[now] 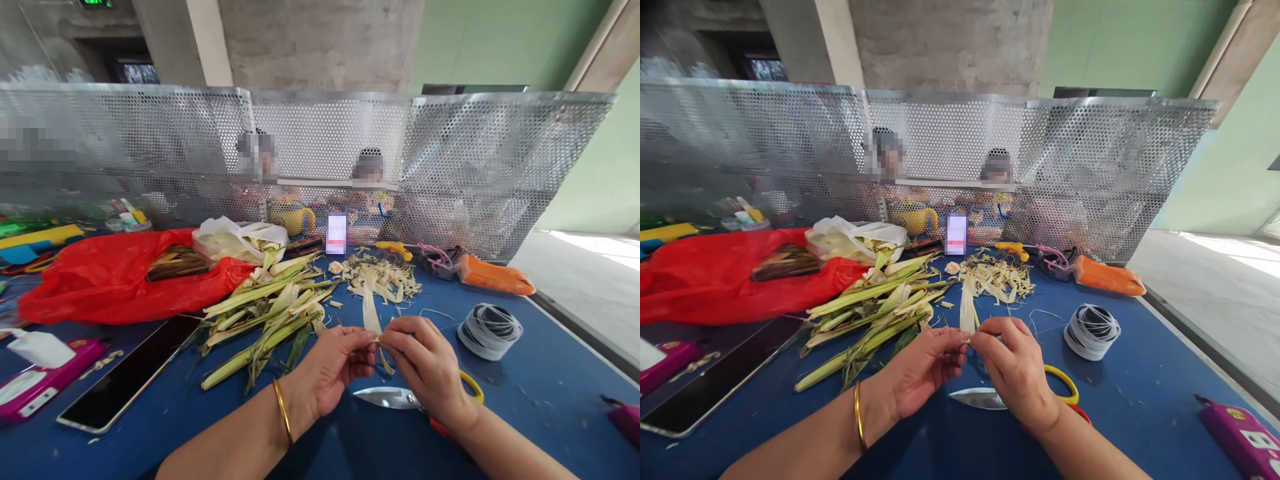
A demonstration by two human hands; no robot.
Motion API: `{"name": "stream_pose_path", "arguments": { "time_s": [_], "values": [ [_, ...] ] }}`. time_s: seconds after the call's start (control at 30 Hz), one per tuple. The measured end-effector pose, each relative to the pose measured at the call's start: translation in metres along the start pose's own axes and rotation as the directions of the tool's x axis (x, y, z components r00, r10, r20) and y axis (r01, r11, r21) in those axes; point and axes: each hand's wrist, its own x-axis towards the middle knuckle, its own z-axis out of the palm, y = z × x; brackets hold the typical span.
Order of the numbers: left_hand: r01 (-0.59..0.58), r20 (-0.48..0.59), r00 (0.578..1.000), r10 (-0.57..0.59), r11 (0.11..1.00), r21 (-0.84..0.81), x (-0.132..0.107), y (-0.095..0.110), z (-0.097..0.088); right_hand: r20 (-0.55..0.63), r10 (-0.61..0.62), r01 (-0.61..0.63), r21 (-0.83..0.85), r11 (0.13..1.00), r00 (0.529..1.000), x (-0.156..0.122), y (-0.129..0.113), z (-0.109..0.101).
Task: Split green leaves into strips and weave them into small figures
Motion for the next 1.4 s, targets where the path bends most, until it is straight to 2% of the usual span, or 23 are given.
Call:
{"name": "stream_pose_path", "arguments": {
  "time_s": [0.13, 0.2, 0.27, 0.33, 0.4, 0.5, 0.6, 0.77, 0.9, 1.07, 1.27, 1.4],
  "values": [
    [0.002, 0.000, 1.000, -0.002, 1.000, 0.013, 0.001, -0.001, -0.001, 0.022, -0.024, 0.025, -0.032, 0.999, 0.999, 0.002, -0.001, -0.002],
    [-0.034, -0.008, 0.999, 0.034, 0.999, 0.034, 0.002, -0.002, 0.000, 0.026, 0.002, -0.001, -0.027, 1.000, 1.000, 0.005, -0.002, -0.003],
    [-0.113, -0.035, 0.993, 0.116, 0.990, 0.087, 0.002, -0.003, 0.001, 0.031, 0.072, -0.073, 0.019, 0.997, 0.997, 0.007, -0.004, -0.002],
    [-0.205, -0.065, 0.973, 0.220, 0.962, 0.179, 0.003, -0.004, 0.003, 0.063, 0.194, -0.200, 0.110, 0.974, 0.979, 0.008, -0.005, 0.000],
    [-0.273, -0.070, 0.950, 0.303, 0.921, 0.279, 0.003, -0.004, 0.005, 0.124, 0.321, -0.341, 0.214, 0.915, 0.939, 0.007, -0.005, 0.002],
    [-0.319, -0.067, 0.926, 0.371, 0.866, 0.386, 0.004, -0.004, 0.005, 0.234, 0.469, -0.523, 0.314, 0.793, 0.852, 0.005, -0.005, 0.006],
    [-0.336, -0.068, 0.913, 0.403, 0.833, 0.440, 0.005, -0.005, 0.003, 0.292, 0.561, -0.632, 0.342, 0.695, 0.775, 0.004, -0.005, 0.009],
    [-0.357, -0.048, 0.904, 0.424, 0.813, 0.460, 0.004, -0.005, 0.003, 0.289, 0.598, -0.664, 0.354, 0.658, 0.747, 0.006, -0.006, 0.008],
    [-0.341, -0.038, 0.917, 0.396, 0.832, 0.437, 0.005, -0.006, 0.003, 0.276, 0.625, -0.683, 0.328, 0.653, 0.730, 0.007, -0.006, 0.006],
    [-0.297, -0.052, 0.940, 0.338, 0.882, 0.365, 0.006, -0.008, 0.001, 0.315, 0.648, -0.713, 0.429, 0.555, 0.694, 0.008, -0.007, 0.007],
    [-0.319, -0.048, 0.928, 0.370, 0.853, 0.413, 0.004, -0.006, 0.004, 0.284, 0.630, -0.666, 0.529, 0.526, 0.723, 0.007, -0.008, 0.009],
    [-0.287, -0.099, 0.929, 0.358, 0.862, 0.419, 0.002, -0.003, 0.005, 0.255, 0.571, -0.609, 0.517, 0.601, 0.780, 0.007, -0.010, 0.009]
  ]
}}
